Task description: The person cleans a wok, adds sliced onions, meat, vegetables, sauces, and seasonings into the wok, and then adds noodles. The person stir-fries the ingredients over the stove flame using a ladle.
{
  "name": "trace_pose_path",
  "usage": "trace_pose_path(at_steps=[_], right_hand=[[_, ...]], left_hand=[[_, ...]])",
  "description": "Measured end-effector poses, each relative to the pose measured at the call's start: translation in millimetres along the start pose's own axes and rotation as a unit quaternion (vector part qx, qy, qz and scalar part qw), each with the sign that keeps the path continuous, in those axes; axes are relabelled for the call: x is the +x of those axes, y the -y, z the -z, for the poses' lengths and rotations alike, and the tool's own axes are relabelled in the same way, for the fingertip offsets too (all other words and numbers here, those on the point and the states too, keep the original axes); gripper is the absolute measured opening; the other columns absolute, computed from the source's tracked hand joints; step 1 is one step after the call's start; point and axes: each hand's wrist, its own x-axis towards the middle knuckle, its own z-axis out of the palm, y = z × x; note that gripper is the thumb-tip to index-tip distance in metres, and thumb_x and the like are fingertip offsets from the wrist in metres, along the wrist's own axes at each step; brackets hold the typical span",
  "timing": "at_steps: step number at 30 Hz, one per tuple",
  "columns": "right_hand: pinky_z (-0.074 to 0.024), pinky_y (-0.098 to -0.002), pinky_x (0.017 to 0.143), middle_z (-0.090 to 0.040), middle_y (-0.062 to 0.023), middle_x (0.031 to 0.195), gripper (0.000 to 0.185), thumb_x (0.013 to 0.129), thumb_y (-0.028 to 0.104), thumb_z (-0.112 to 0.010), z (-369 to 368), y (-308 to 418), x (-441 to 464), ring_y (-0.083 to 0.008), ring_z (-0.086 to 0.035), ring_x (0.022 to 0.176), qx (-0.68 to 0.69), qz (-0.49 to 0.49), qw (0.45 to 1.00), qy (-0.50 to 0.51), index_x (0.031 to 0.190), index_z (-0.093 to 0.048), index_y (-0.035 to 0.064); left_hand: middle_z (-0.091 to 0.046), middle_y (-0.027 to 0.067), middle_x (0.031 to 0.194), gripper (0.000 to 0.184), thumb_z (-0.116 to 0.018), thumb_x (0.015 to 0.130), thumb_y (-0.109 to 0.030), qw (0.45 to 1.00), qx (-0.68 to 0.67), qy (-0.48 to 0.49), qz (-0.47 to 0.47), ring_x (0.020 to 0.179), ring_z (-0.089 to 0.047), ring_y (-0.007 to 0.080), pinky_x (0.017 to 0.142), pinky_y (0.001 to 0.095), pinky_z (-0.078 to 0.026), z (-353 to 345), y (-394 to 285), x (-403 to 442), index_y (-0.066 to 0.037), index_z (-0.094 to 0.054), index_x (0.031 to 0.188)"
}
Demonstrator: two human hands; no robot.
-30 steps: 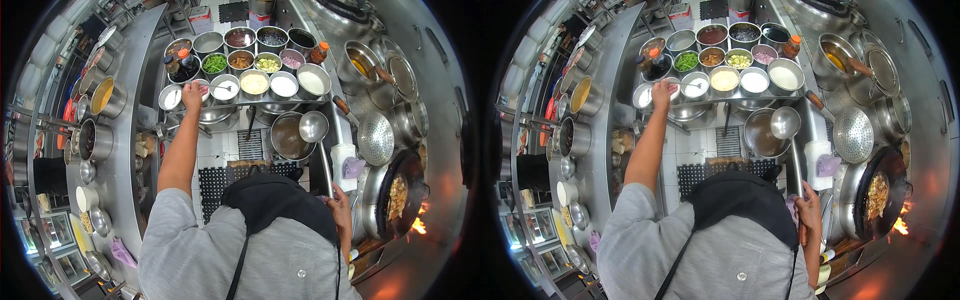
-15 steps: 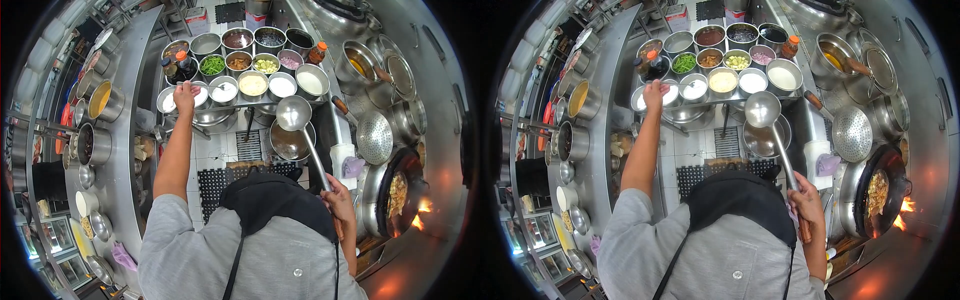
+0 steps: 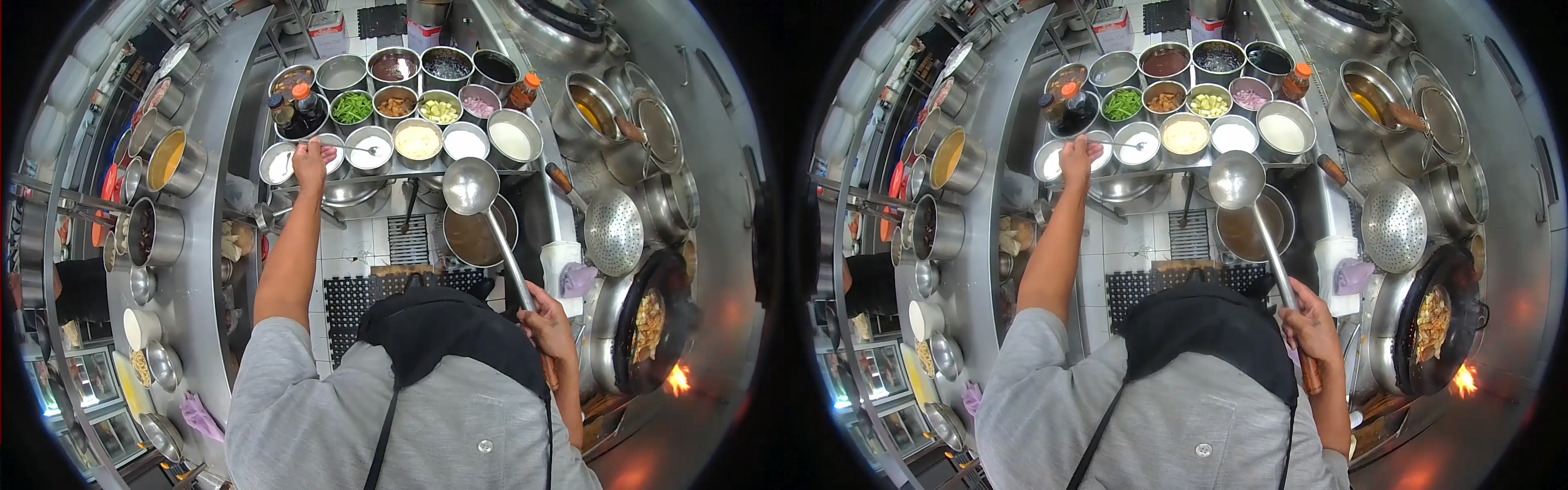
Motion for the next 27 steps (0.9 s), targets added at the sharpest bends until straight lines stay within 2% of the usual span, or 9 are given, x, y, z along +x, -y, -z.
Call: trace_pose_path(at_steps=[4,6,7,11,13,16,22,24,27], right_hand=[[-0.0371,-0.018,0.047,-0.056,0.0007,0.079,0.059,0.082,-0.005,-0.056,3,4,-1,-0.0047,-0.046,0.053,0.002,-0.012,1.0,0.008,0.139,-0.041,-0.0009],[-0.037,-0.0182,0.047,-0.056,0.0005,0.079,0.06,0.082,-0.004,-0.057,4,4,-1,-0.0048,-0.047,0.053,0.002,-0.016,1.0,0.009,0.139,-0.041,-0.001],[-0.037,-0.0182,0.047,-0.056,0.0005,0.079,0.06,0.082,-0.004,-0.057,4,4,0,-0.0048,-0.047,0.053,0.001,-0.016,1.0,0.009,0.139,-0.041,-0.001],[-0.0361,-0.0186,0.046,-0.055,0.0003,0.078,0.06,0.082,-0.004,-0.057,3,3,0,-0.005,-0.046,0.052,0.011,-0.012,1.0,0.004,0.139,-0.041,-0.0011],[-0.0358,-0.0187,0.045,-0.055,0.0002,0.078,0.06,0.082,-0.005,-0.057,3,3,0,-0.005,-0.046,0.053,0.015,-0.012,1.0,0.004,0.139,-0.041,-0.0012],[-0.0359,-0.0186,0.045,-0.055,0.0003,0.078,0.06,0.082,-0.006,-0.056,6,1,0,-0.0052,-0.047,0.053,0.004,-0.017,1.0,0.004,0.139,-0.041,-0.0013],[-0.0362,-0.0188,0.045,-0.055,0.0008,0.078,0.059,0.082,-0.006,-0.056,5,3,-1,-0.0052,-0.047,0.053,-0.007,-0.02,1.0,0.0,0.139,-0.042,-0.0006],[-0.0393,-0.0206,0.039,-0.053,-0.0017,0.074,0.057,0.084,-0.004,-0.053,4,0,3,-0.0063,-0.047,0.049,-0.016,-0.005,1.0,0.01,0.14,-0.04,-0.0001],[-0.0401,-0.0208,0.04,-0.053,-0.0019,0.074,0.059,0.084,-0.004,-0.054,3,2,5,-0.0067,-0.048,0.051,-0.008,-0.017,1.0,0.02,0.141,-0.04,0.0009]], left_hand=[[-0.065,0.015,0.076,0.025,-0.051,0.096,-0.018,0.999,0.016,0.0,-0.032,0.063,-0.067,0.0196,0.058,0.0292,-0.058,-5,4,0,0.006,-0.055,0.09],[-0.067,0.0153,0.075,0.028,-0.052,0.096,-0.019,0.981,0.12,0.046,-0.145,0.063,-0.067,0.0183,0.057,0.0276,-0.057,-12,3,-6,0.006,-0.056,0.087],[-0.067,0.0154,0.075,0.03,-0.052,0.096,-0.02,0.977,0.143,0.05,-0.147,0.063,-0.068,0.0173,0.057,0.0267,-0.056,-16,2,-7,0.007,-0.057,0.084],[-0.065,0.0171,0.081,0.03,-0.051,0.097,-0.021,0.984,0.134,0.057,-0.101,0.07,-0.068,0.0216,0.063,0.0289,-0.058,-19,6,-3,0.007,-0.055,0.088],[-0.065,0.0183,0.082,0.027,-0.051,0.096,-0.018,0.996,0.067,0.047,-0.043,0.07,-0.068,0.0228,0.063,0.0297,-0.058,-15,6,1,0.008,-0.053,0.091],[-0.064,0.0192,0.083,0.025,-0.051,0.095,-0.016,1.0,0.024,0.018,-0.008,0.069,-0.068,0.0236,0.063,0.0304,-0.059,-7,6,4,0.009,-0.052,0.093],[-0.064,0.0192,0.082,0.025,-0.052,0.095,-0.016,0.999,0.025,-0.006,-0.02,0.068,-0.067,0.0235,0.063,0.0306,-0.06,2,-5,0,0.009,-0.052,0.092],[-0.064,0.0192,0.082,0.025,-0.052,0.095,-0.016,0.999,0.026,-0.001,-0.023,0.068,-0.067,0.0235,0.063,0.0306,-0.06,4,-6,-2,0.009,-0.052,0.092],[-0.064,0.0191,0.082,0.025,-0.052,0.095,-0.016,1.0,0.018,0.003,-0.019,0.069,-0.067,0.0234,0.063,0.0308,-0.06,5,-9,-5,0.009,-0.052,0.092]])
